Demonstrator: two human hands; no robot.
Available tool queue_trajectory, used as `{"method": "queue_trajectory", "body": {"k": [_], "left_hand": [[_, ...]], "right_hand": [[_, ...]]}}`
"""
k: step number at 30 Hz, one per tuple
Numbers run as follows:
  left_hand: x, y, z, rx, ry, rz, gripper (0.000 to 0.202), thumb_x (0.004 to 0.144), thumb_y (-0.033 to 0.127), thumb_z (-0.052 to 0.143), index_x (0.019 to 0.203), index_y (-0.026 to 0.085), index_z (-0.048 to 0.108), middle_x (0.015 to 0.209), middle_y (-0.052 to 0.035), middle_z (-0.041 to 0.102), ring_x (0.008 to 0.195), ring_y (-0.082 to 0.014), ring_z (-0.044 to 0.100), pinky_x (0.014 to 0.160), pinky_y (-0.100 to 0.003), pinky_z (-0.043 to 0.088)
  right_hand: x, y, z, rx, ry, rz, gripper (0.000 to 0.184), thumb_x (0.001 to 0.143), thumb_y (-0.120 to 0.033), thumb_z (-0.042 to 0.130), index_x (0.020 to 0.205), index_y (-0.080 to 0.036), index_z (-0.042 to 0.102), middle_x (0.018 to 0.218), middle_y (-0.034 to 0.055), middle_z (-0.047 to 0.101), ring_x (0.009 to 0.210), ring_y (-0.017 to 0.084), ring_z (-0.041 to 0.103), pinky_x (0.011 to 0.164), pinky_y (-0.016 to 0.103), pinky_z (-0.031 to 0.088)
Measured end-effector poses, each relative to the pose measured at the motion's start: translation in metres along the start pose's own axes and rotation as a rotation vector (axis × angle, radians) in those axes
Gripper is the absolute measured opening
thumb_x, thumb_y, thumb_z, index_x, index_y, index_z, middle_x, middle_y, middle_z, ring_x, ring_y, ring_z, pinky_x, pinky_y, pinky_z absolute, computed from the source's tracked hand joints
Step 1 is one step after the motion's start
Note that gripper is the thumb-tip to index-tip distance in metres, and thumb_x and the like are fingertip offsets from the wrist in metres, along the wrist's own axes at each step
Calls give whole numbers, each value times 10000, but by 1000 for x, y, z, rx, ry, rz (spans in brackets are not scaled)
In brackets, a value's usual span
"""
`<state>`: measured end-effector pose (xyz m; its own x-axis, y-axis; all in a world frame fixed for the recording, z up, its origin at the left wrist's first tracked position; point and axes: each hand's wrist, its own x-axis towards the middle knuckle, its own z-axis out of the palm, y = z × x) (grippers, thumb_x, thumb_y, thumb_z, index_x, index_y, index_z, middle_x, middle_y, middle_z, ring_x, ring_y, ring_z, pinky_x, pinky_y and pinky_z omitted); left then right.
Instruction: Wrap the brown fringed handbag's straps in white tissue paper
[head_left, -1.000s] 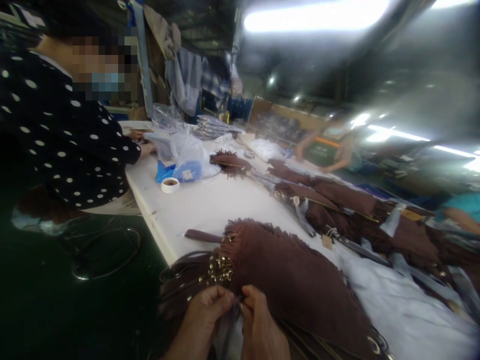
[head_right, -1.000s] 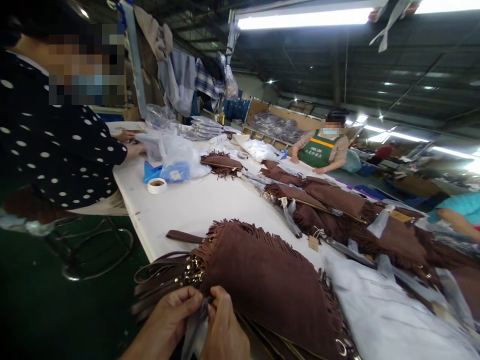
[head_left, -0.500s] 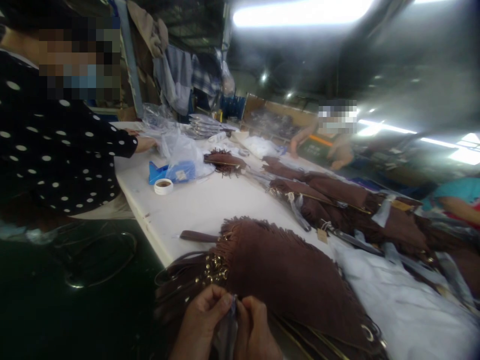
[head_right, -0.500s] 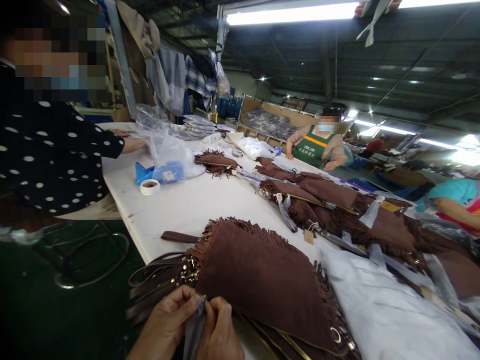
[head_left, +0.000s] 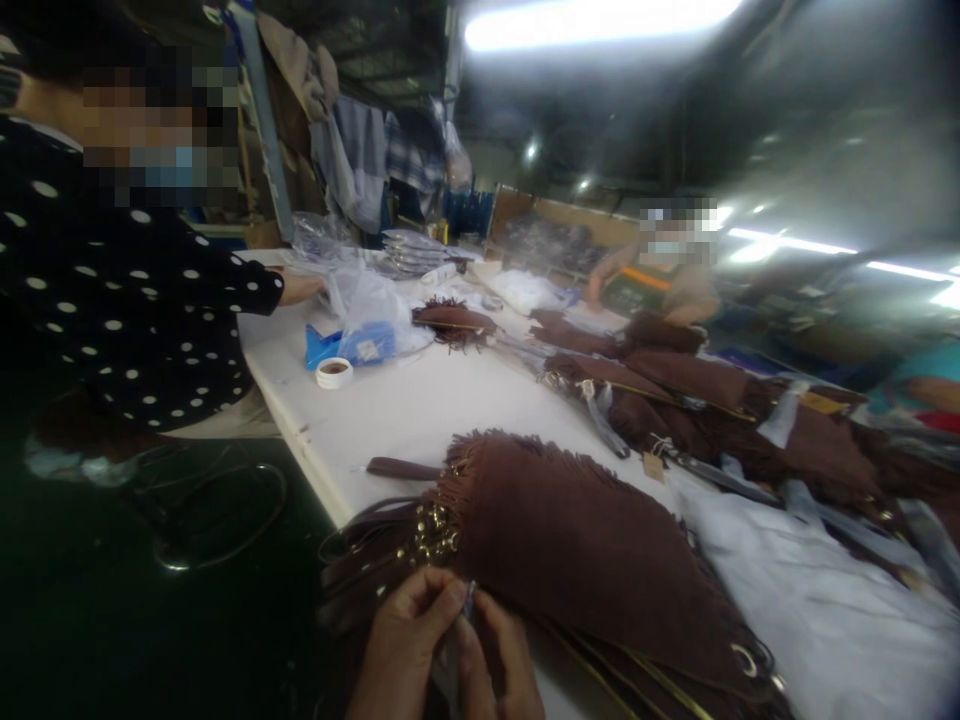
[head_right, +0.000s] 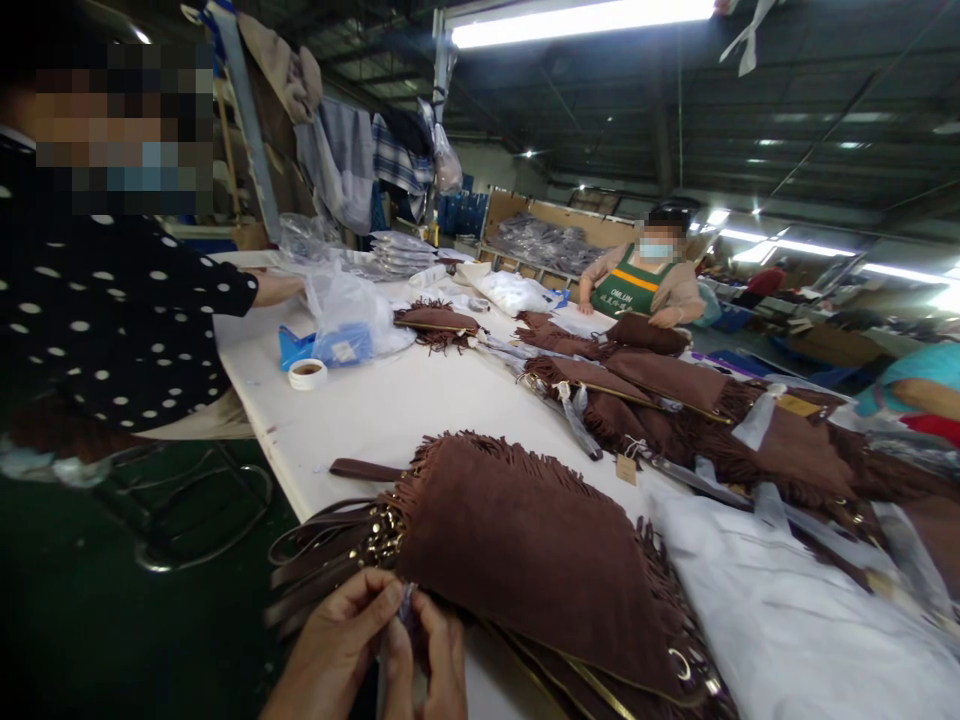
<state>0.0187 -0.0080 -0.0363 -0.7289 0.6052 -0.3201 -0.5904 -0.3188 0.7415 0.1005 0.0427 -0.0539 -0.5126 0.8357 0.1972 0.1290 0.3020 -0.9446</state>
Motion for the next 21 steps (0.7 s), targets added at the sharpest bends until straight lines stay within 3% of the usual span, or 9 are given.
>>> {"method": "queue_trajectory", "body": {"k": [4,9,12,16,21], "left_hand": [[-2,7,3,-73,-30,-57,248,702,306,837,730,130,664,676,-27,642,636,-131,570,631,-222,444],[-4,13,-1,-27,-27,-143,270,697,320,839,738,108,677,683,-54,650,619,-151,580,610,-246,439],[-6,15,-3,-4,-28,-172,254,708,305,830,754,103,684,693,-63,654,609,-155,586,609,-257,443],[-9,17,-1,-61,-54,-196,203,708,247,825,792,105,707,748,-74,671,667,-167,611,662,-268,470],[-8,20,2,-101,-49,-279,242,636,225,871,780,93,729,754,-86,686,687,-183,627,679,-282,484]], "right_hand": [[8,-6,2,344,-36,317,481,706,-573,744,939,-154,719,911,82,753,841,246,710,750,283,571],[11,-13,2,496,-43,398,522,584,-582,826,858,-146,737,837,85,752,758,231,694,702,287,559],[6,-8,3,413,-13,324,470,659,-563,779,905,-164,739,890,83,745,811,234,687,729,283,547],[1,1,1,198,27,110,334,747,-472,723,970,-224,744,1019,69,703,931,231,663,800,267,519],[0,5,-4,-3,59,-147,181,852,-349,646,1007,-287,718,996,33,677,912,193,650,798,242,481]]}}
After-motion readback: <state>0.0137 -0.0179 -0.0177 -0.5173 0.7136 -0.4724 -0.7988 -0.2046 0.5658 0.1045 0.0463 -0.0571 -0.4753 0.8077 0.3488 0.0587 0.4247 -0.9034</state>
